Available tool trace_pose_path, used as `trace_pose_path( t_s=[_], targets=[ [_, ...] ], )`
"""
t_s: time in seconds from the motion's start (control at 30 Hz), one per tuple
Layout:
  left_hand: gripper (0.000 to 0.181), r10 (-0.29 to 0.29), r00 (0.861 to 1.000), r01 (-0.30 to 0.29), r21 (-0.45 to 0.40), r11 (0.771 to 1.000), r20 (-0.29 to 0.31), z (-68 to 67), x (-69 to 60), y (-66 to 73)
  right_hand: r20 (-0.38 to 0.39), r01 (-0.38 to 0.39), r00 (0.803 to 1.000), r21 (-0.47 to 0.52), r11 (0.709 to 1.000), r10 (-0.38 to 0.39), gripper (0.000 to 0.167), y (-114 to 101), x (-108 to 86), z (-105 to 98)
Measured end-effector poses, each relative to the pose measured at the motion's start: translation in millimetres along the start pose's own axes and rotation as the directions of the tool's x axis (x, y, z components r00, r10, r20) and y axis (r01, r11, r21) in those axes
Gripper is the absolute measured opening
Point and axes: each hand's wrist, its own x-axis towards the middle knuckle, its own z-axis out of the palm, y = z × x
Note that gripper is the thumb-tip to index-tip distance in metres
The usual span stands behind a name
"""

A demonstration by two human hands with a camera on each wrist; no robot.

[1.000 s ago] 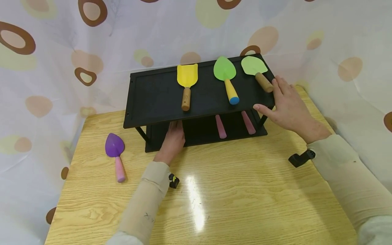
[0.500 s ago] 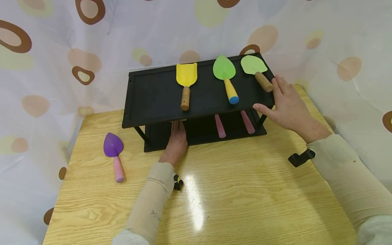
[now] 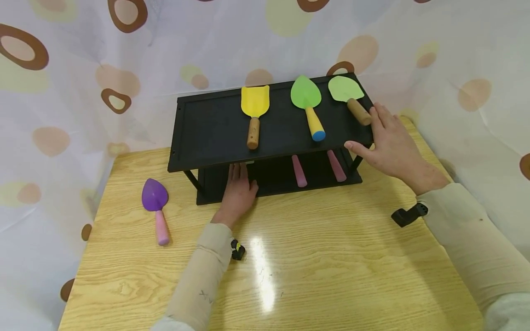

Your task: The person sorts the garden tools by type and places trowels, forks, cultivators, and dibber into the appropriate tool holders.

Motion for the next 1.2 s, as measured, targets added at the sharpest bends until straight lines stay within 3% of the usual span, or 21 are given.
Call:
trace_pose_path(
  t_s=[0.2, 0.43, 0.8, 1.03, 1.2],
  targets=[
    [0.070, 0.033, 0.999, -0.033, 0.054, 0.998, 0.004, -8.8, -9.0, -1.0, -0.003, -0.005, 1.000, 0.004, 1.000, 0.005, 0.103, 2.3, -1.4, 0.5],
    [0.067, 0.106, 0.994, -0.104, 0.075, 0.992, -0.018, -22.4, -28.4, -1.4, 0.006, -0.018, 1.000, 0.007, 1.000, 0.018, 0.103, 4.7, -1.2, 0.3],
    [0.064, 0.226, 0.972, -0.214, 0.151, 0.965, -0.068, -38.4, -64.1, -6.7, 0.002, -0.017, 1.000, 0.006, 1.000, 0.017, 0.103, 6.3, -2.7, -1.3],
    [0.058, 0.260, 0.963, -0.247, 0.149, 0.958, -0.076, -49.2, -92.2, -21.4, -0.001, -0.010, 1.000, 0.010, 1.000, 0.010, 0.103, 5.9, -1.4, 0.4],
    [0.058, 0.249, 0.957, -0.236, 0.103, 0.966, -0.151, -58.9, -112.7, -36.6, 0.000, -0.006, 1.000, 0.012, 1.000, 0.006, 0.103, 5.1, 0.1, 2.1]
  ],
)
